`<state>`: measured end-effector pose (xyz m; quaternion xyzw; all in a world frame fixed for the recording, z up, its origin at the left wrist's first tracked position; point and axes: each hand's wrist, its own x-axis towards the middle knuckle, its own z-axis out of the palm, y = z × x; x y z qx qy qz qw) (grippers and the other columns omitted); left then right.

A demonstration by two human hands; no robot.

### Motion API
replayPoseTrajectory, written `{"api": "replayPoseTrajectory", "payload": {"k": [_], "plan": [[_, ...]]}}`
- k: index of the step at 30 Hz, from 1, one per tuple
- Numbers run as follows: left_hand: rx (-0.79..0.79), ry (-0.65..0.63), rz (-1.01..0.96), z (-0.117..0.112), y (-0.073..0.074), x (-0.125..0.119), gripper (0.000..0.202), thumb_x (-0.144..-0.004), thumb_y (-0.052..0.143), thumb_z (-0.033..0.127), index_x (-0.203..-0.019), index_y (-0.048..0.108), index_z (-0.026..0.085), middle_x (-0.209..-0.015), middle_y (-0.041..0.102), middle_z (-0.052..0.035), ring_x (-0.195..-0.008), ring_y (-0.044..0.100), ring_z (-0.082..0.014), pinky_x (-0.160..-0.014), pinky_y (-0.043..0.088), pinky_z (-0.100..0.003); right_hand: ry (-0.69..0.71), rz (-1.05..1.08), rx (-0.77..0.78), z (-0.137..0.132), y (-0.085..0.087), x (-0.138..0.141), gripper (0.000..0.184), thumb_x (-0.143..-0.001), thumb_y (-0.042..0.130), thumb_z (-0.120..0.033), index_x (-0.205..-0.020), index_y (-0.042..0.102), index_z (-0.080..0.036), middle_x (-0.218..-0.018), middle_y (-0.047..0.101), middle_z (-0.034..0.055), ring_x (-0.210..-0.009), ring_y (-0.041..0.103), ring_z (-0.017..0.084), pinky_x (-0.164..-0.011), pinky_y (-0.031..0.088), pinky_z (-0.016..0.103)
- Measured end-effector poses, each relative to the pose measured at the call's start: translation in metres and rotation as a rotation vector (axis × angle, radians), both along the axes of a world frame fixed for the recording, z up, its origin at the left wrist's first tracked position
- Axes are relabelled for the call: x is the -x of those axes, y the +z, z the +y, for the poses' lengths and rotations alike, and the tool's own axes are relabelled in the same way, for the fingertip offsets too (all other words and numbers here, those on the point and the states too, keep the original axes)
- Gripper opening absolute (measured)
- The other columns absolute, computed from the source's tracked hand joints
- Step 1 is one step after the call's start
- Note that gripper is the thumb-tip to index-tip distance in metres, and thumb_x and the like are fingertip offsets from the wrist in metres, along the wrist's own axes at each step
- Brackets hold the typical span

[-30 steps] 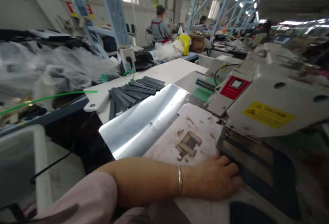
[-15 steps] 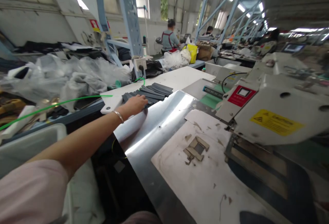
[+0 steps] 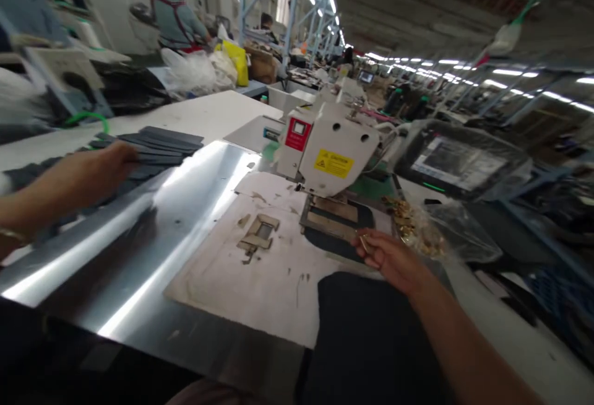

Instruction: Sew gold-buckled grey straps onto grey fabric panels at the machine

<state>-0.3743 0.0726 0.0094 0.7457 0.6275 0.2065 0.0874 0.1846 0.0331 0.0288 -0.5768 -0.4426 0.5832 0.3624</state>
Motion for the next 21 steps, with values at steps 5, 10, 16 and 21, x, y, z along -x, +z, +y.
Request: {"api": "replayPoseTrajectory", "payload": {"k": [5, 10, 16, 21], "plan": [[0.179, -0.116, -0.566, -0.022, 0.025, -0.162, 0.021, -0.085, 0.057, 0.037, -0.094, 0.052, 0.019, -0.072, 0.064, 0.0016, -0.064, 0.061, -0.0144, -0.063, 0.049, -0.029, 0.042, 0.16, 0.054, -0.005, 0.002, 0.029, 0.022, -0.069, 0.071, -0.027, -0.086, 0.061, -0.019, -0.079, 0.067, 0.0057, -0.061, 0.054, 0.013, -0.042, 0.027, 0.019], [0.679, -0.47, -1.1, -0.021, 0.014, -0.279, 0.029, -0.075, 0.071, 0.032, -0.091, 0.055, 0.015, -0.072, 0.066, 0.0007, -0.058, 0.06, -0.0084, -0.062, 0.05, -0.024, 0.12, 0.176, 0.059, -0.013, 0.003, 0.046, 0.025, -0.069, 0.071, -0.031, -0.088, 0.059, -0.02, -0.079, 0.066, 0.0044, -0.057, 0.049, 0.011, -0.043, 0.023, 0.02], [0.883, -0.572, -1.219, -0.008, -0.013, -0.31, 0.031, -0.069, 0.078, 0.026, -0.091, 0.061, 0.013, -0.078, 0.07, -0.0019, -0.063, 0.063, -0.0088, -0.066, 0.051, -0.022, 0.105, 0.147, 0.031, -0.017, 0.004, 0.045, 0.028, -0.07, 0.072, -0.038, -0.085, 0.057, -0.02, -0.079, 0.064, 0.0027, -0.058, 0.048, 0.011, -0.044, 0.025, 0.02], [0.907, -0.576, -1.211, -0.004, -0.016, -0.32, 0.031, -0.068, 0.079, 0.026, -0.09, 0.063, 0.011, -0.08, 0.071, -0.0039, -0.065, 0.064, -0.0096, -0.066, 0.051, -0.022, 0.13, 0.094, -0.017, -0.015, -0.003, 0.041, 0.031, -0.072, 0.073, -0.043, -0.083, 0.058, -0.018, -0.078, 0.063, 0.0015, -0.057, 0.045, 0.008, -0.045, 0.023, 0.018]]}}
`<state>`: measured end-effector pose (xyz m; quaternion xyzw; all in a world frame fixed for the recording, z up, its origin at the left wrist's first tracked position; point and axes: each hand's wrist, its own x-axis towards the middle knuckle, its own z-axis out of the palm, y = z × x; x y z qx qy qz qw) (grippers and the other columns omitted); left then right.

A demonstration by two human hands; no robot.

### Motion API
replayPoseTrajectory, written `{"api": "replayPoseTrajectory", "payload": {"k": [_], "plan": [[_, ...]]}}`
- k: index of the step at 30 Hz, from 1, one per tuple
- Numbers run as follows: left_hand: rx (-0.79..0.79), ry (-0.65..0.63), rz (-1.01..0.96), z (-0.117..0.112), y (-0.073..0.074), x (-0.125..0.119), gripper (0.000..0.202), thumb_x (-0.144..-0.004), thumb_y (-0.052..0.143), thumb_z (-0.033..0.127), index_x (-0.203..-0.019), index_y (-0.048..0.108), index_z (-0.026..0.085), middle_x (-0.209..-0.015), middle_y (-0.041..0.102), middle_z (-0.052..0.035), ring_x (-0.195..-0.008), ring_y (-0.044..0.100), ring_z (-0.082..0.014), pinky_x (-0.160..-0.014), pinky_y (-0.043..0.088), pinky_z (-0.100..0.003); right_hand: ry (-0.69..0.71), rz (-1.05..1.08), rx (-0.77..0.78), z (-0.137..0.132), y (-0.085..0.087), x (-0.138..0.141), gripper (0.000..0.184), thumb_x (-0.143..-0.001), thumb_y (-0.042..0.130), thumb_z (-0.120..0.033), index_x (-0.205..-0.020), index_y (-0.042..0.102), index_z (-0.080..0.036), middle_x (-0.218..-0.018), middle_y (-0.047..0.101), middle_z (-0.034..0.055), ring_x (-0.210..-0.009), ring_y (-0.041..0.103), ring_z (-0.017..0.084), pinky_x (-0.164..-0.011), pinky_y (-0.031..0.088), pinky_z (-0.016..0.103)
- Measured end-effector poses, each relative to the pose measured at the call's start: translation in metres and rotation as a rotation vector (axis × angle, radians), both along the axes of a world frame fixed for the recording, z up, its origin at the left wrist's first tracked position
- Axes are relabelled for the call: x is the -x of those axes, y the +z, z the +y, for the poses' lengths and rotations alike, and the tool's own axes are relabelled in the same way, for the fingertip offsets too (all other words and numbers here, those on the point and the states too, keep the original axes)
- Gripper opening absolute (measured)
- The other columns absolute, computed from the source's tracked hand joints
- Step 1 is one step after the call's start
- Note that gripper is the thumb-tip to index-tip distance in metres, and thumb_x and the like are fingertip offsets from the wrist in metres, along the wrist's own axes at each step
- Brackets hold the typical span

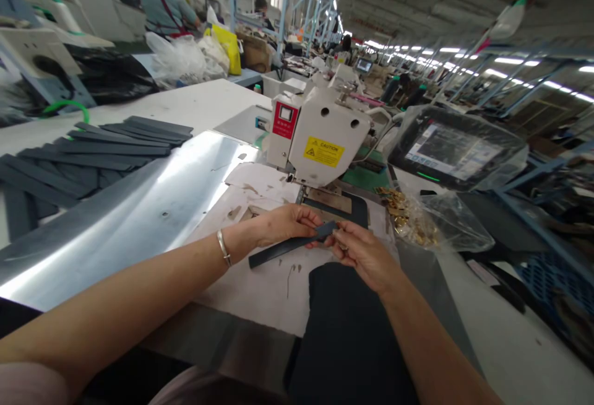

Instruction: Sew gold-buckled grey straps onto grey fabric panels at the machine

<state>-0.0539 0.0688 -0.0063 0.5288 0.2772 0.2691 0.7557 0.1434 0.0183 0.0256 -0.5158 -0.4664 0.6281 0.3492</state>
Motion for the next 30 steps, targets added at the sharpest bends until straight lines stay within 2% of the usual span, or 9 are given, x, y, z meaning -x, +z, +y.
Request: {"api": "replayPoseTrajectory", "payload": {"k": [5, 8, 11, 16, 23, 26, 30], "plan": [[0.009, -0.005, -0.013, 0.0, 0.0, -0.004, 0.027, -0.07, 0.078, 0.028, -0.086, 0.065, 0.011, -0.075, 0.071, -0.0032, -0.063, 0.064, -0.0096, -0.065, 0.051, -0.021, -0.016, -0.018, -0.049, 0.004, -0.008, -0.002, 0.033, -0.072, 0.073, -0.046, -0.079, 0.057, -0.017, -0.073, 0.061, 0.0009, -0.05, 0.039, 0.006, -0.041, 0.015, 0.017], [0.035, -0.025, 0.015, 0.001, -0.002, -0.002, 0.026, -0.077, 0.073, 0.034, -0.088, 0.065, 0.012, -0.069, 0.07, -0.0028, -0.06, 0.064, -0.0099, -0.061, 0.051, -0.02, -0.069, -0.006, -0.037, 0.005, -0.008, -0.004, 0.033, -0.07, 0.074, -0.044, -0.077, 0.055, -0.018, -0.07, 0.06, 0.0006, -0.047, 0.036, 0.005, -0.04, 0.012, 0.017], [0.102, -0.037, -0.015, 0.001, -0.004, 0.0, 0.026, -0.08, 0.07, 0.036, -0.089, 0.065, 0.011, -0.077, 0.072, -0.005, -0.062, 0.067, -0.0112, -0.062, 0.053, -0.021, -0.114, 0.0, -0.038, 0.004, -0.008, -0.006, 0.033, -0.068, 0.075, -0.043, -0.077, 0.056, -0.018, -0.069, 0.06, 0.0005, -0.046, 0.036, 0.005, -0.039, 0.011, 0.017], [0.263, -0.04, -0.11, 0.001, -0.007, 0.002, 0.02, -0.08, 0.07, 0.027, -0.09, 0.063, 0.01, -0.085, 0.072, -0.0089, -0.066, 0.07, -0.0148, -0.068, 0.057, -0.026, -0.144, -0.016, -0.048, 0.004, -0.007, -0.005, 0.035, -0.067, 0.075, -0.045, -0.075, 0.056, -0.017, -0.07, 0.061, 0.0005, -0.045, 0.037, 0.004, -0.038, 0.013, 0.017], [0.311, -0.086, -0.121, 0.002, -0.008, 0.005, 0.013, -0.086, 0.06, 0.021, -0.092, 0.064, 0.009, -0.086, 0.074, -0.0122, -0.067, 0.071, -0.0164, -0.07, 0.058, -0.029, -0.137, -0.02, -0.066, 0.004, -0.01, -0.006, 0.034, -0.068, 0.075, -0.044, -0.076, 0.056, -0.017, -0.07, 0.061, 0.0003, -0.045, 0.037, 0.004, -0.038, 0.014, 0.016], [0.299, -0.113, -0.122, 0.003, -0.009, 0.006, 0.016, -0.085, 0.062, 0.023, -0.093, 0.064, 0.01, -0.086, 0.073, -0.0118, -0.067, 0.07, -0.0166, -0.065, 0.056, -0.027, -0.137, -0.028, -0.078, 0.004, -0.013, -0.008, 0.033, -0.07, 0.075, -0.044, -0.075, 0.056, -0.018, -0.071, 0.061, 0.0005, -0.046, 0.037, 0.004, -0.038, 0.016, 0.017], [0.218, -0.125, -0.041, 0.002, -0.007, 0.007, 0.023, -0.085, 0.062, 0.032, -0.095, 0.062, 0.011, -0.087, 0.073, -0.0103, -0.056, 0.063, -0.0116, -0.051, 0.047, -0.021, -0.112, -0.053, -0.138, 0.005, -0.019, -0.011, 0.027, -0.077, 0.069, -0.041, -0.079, 0.057, -0.018, -0.074, 0.061, 0.0005, -0.047, 0.038, 0.005, -0.039, 0.018, 0.017]]}}
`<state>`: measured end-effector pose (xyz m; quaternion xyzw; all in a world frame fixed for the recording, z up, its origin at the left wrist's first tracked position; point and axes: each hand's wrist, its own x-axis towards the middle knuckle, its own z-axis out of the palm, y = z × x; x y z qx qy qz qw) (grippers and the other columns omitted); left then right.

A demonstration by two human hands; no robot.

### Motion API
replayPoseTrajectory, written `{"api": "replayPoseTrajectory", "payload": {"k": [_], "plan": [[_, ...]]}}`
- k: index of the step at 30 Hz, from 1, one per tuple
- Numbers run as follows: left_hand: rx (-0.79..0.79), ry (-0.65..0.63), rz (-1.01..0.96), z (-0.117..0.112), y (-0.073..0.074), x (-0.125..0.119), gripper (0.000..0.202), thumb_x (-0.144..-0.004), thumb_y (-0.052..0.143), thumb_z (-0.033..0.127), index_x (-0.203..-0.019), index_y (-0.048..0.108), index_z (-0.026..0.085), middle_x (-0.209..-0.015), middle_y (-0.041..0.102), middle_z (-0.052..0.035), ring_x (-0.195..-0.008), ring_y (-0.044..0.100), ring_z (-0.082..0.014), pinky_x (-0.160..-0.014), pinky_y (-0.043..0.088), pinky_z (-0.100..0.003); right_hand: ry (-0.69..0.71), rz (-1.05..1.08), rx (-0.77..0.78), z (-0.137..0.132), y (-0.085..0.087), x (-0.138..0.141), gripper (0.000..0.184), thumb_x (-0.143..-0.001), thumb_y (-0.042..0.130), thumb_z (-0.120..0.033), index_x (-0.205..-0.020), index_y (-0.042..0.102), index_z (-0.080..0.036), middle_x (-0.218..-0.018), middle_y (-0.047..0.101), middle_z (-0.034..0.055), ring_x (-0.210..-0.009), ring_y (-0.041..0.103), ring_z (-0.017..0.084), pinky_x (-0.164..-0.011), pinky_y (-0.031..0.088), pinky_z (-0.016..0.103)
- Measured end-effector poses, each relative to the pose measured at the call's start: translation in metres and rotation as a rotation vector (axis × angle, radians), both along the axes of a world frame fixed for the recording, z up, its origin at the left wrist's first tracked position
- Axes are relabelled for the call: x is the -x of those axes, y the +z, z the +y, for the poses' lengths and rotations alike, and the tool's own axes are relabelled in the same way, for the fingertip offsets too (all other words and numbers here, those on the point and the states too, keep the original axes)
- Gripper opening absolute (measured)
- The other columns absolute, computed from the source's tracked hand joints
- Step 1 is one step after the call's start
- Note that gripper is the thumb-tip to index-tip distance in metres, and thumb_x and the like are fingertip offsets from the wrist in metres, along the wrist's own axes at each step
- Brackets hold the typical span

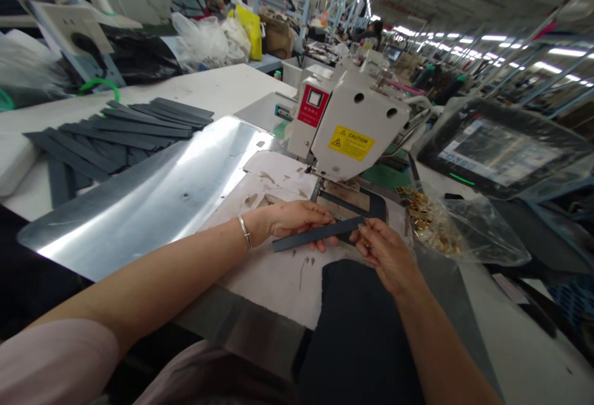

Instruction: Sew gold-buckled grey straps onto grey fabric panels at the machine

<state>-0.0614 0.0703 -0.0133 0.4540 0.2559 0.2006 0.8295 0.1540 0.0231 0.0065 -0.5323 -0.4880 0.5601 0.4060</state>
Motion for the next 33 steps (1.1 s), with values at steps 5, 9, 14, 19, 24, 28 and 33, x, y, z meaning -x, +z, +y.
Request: {"api": "replayPoseTrajectory", "payload": {"k": [5, 9, 14, 19, 24, 28, 33], "plan": [[-0.479, 0.124, 0.265, -0.008, 0.009, -0.006, 0.03, -0.095, 0.045, 0.038, -0.086, 0.06, 0.014, -0.081, 0.07, -0.0046, -0.053, 0.051, -0.0077, -0.049, 0.04, -0.019, -0.019, -0.128, -0.041, 0.003, -0.004, -0.001, 0.024, -0.078, 0.063, -0.04, -0.087, 0.058, -0.018, -0.074, 0.061, 0.0005, -0.049, 0.038, 0.005, -0.041, 0.02, 0.017], [-1.152, 0.293, 0.54, -0.015, 0.014, -0.013, 0.017, -0.091, 0.052, 0.025, -0.098, 0.064, 0.016, -0.096, 0.068, -0.0053, -0.088, 0.062, -0.0164, -0.08, 0.048, -0.028, -0.058, -0.225, -0.019, 0.006, -0.007, -0.002, 0.029, -0.076, 0.056, -0.039, -0.096, 0.058, -0.019, -0.071, 0.061, 0.0007, -0.052, 0.043, 0.008, -0.042, 0.024, 0.018], [-1.281, 0.397, 0.656, -0.017, 0.01, -0.015, 0.015, -0.089, 0.057, 0.019, -0.102, 0.062, 0.016, -0.099, 0.068, -0.0053, -0.09, 0.064, -0.0179, -0.082, 0.05, -0.029, -0.049, -0.287, -0.043, 0.005, -0.008, -0.003, 0.029, -0.077, 0.053, -0.04, -0.098, 0.058, -0.019, -0.073, 0.062, 0.0006, -0.051, 0.044, 0.009, -0.043, 0.027, 0.02], [-1.323, 0.395, 0.752, -0.02, 0.006, -0.018, 0.012, -0.09, 0.057, 0.019, -0.101, 0.061, 0.017, -0.094, 0.069, -0.0041, -0.088, 0.065, -0.0189, -0.079, 0.052, -0.03, 0.036, -0.575, -0.192, 0.002, -0.007, -0.004, 0.021, -0.085, 0.046, -0.035, -0.093, 0.059, -0.021, -0.07, 0.064, 0.0008, -0.054, 0.052, 0.013, -0.05, 0.037, 0.025], [-1.451, 0.318, 0.82, -0.026, 0.004, -0.03, 0.015, -0.092, 0.054, 0.02, -0.104, 0.061, 0.016, -0.091, 0.067, -0.0073, -0.091, 0.064, -0.0217, -0.078, 0.053, -0.033, 0.079, -0.871, -0.44, -0.001, -0.006, 0.001, 0.029, -0.086, 0.04, -0.024, -0.107, 0.058, -0.019, -0.081, 0.069, 0.006, -0.077, 0.064, 0.022, -0.072, 0.044, 0.033], [-1.494, 0.362, 0.767, -0.018, -0.001, -0.033, 0.018, -0.091, 0.058, 0.021, -0.108, 0.06, 0.014, -0.099, 0.068, -0.0081, -0.096, 0.062, -0.0215, -0.085, 0.052, -0.034, 0.098, -0.824, -0.314, 0.005, -0.002, -0.001, 0.023, -0.083, 0.041, -0.025, -0.094, 0.061, -0.02, -0.068, 0.061, 0.0018, -0.064, 0.058, 0.018, -0.061, 0.041, 0.029], [-1.715, 0.358, 0.809, -0.007, -0.013, -0.039, 0.046, -0.095, 0.051, 0.026, -0.138, 0.044, 0.013, -0.141, 0.051, -0.0134, -0.132, 0.044, -0.0255, -0.113, 0.03, -0.044, 0.001, -0.485, 0.119, 0.03, 0.011, -0.019, 0.024, -0.076, 0.056, -0.043, -0.082, 0.055, -0.02, -0.053, 0.043, -0.0068, -0.041, 0.033, 0.008, -0.041, 0.018, 0.02]]}}
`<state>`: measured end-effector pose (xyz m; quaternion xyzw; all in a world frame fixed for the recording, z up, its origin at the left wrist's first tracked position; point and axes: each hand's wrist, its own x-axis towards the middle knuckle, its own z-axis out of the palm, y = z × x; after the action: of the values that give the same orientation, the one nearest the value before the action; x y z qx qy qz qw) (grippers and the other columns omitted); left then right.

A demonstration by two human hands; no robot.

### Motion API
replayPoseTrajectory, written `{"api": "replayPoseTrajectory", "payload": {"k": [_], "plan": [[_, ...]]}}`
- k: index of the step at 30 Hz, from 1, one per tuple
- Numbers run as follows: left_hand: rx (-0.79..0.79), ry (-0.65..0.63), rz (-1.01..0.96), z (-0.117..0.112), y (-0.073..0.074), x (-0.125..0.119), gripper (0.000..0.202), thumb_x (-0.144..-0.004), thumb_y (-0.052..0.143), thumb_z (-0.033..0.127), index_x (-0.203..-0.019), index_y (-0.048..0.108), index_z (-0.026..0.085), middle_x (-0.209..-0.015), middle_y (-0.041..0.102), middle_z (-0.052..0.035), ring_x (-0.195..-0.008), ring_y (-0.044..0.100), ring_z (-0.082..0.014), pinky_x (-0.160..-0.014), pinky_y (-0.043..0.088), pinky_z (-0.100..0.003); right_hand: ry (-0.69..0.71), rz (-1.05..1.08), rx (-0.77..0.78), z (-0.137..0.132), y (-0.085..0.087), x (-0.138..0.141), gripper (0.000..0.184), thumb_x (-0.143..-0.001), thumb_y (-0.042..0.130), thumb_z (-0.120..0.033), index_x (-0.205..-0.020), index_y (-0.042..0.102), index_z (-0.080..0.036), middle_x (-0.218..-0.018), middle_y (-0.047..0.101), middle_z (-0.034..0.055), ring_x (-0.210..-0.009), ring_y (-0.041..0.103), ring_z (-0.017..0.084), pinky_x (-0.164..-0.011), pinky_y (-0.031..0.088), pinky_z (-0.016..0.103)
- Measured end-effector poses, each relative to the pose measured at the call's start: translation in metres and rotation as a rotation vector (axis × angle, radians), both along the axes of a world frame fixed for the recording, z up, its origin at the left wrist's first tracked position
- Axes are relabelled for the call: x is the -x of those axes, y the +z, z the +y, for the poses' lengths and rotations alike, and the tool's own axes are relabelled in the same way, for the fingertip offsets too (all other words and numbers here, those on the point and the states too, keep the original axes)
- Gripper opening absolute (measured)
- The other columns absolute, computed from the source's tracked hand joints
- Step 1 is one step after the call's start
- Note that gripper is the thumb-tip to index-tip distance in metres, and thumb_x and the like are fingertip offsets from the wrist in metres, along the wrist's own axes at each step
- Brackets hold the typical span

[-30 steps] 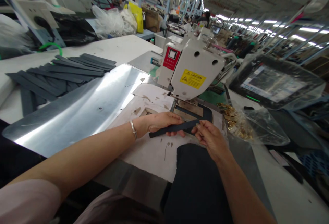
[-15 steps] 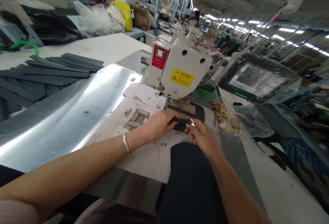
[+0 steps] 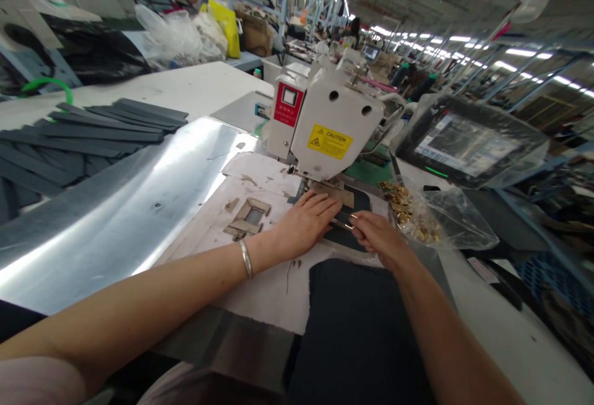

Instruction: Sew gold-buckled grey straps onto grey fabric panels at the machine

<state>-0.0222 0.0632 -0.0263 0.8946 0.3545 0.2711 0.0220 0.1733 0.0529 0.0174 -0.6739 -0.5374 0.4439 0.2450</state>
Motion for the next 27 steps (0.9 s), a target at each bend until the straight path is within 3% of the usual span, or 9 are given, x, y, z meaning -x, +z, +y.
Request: {"api": "replayPoseTrajectory", "payload": {"k": [3, 10, 19, 27], "plan": [[0.077, 0.022, 0.111, 0.004, -0.009, -0.012, 0.061, -0.096, 0.049, 0.039, -0.147, 0.032, 0.01, -0.153, 0.035, -0.014, -0.141, 0.031, -0.0273, -0.115, 0.026, -0.043, -0.026, 0.032, 0.091, 0.017, 0.004, -0.018, 0.037, -0.068, 0.068, -0.052, -0.078, 0.053, -0.02, -0.052, 0.041, -0.0083, -0.039, 0.027, 0.004, -0.04, 0.011, 0.018], [0.12, 0.079, 0.215, 0.019, -0.019, -0.033, 0.066, -0.097, 0.042, 0.052, -0.146, 0.035, 0.009, -0.152, 0.038, -0.0128, -0.142, 0.031, -0.0265, -0.116, 0.023, -0.041, -0.053, -0.035, 0.1, 0.049, -0.009, -0.054, 0.044, -0.062, 0.075, -0.054, -0.075, 0.051, -0.019, -0.05, 0.039, -0.0094, -0.037, 0.024, 0.003, -0.04, 0.01, 0.018], [0.139, 0.131, 0.249, 0.023, -0.02, -0.023, 0.067, -0.096, 0.042, 0.053, -0.145, 0.038, 0.007, -0.152, 0.038, -0.0133, -0.141, 0.033, -0.0267, -0.116, 0.025, -0.041, -0.049, -0.137, 0.064, 0.06, -0.019, -0.032, 0.036, -0.067, 0.071, -0.05, -0.073, 0.054, -0.019, -0.052, 0.043, -0.0066, -0.042, 0.033, 0.006, -0.041, 0.021, 0.018], [0.146, 0.159, 0.197, 0.023, -0.016, -0.02, 0.059, -0.096, 0.047, 0.049, -0.137, 0.048, 0.007, -0.146, 0.045, -0.0161, -0.135, 0.043, -0.0283, -0.113, 0.032, -0.04, -0.062, -0.167, 0.082, 0.063, -0.014, -0.025, 0.03, -0.072, 0.072, -0.04, -0.067, 0.053, -0.018, -0.049, 0.043, -0.0063, -0.04, 0.033, 0.005, -0.04, 0.019, 0.018]]}}
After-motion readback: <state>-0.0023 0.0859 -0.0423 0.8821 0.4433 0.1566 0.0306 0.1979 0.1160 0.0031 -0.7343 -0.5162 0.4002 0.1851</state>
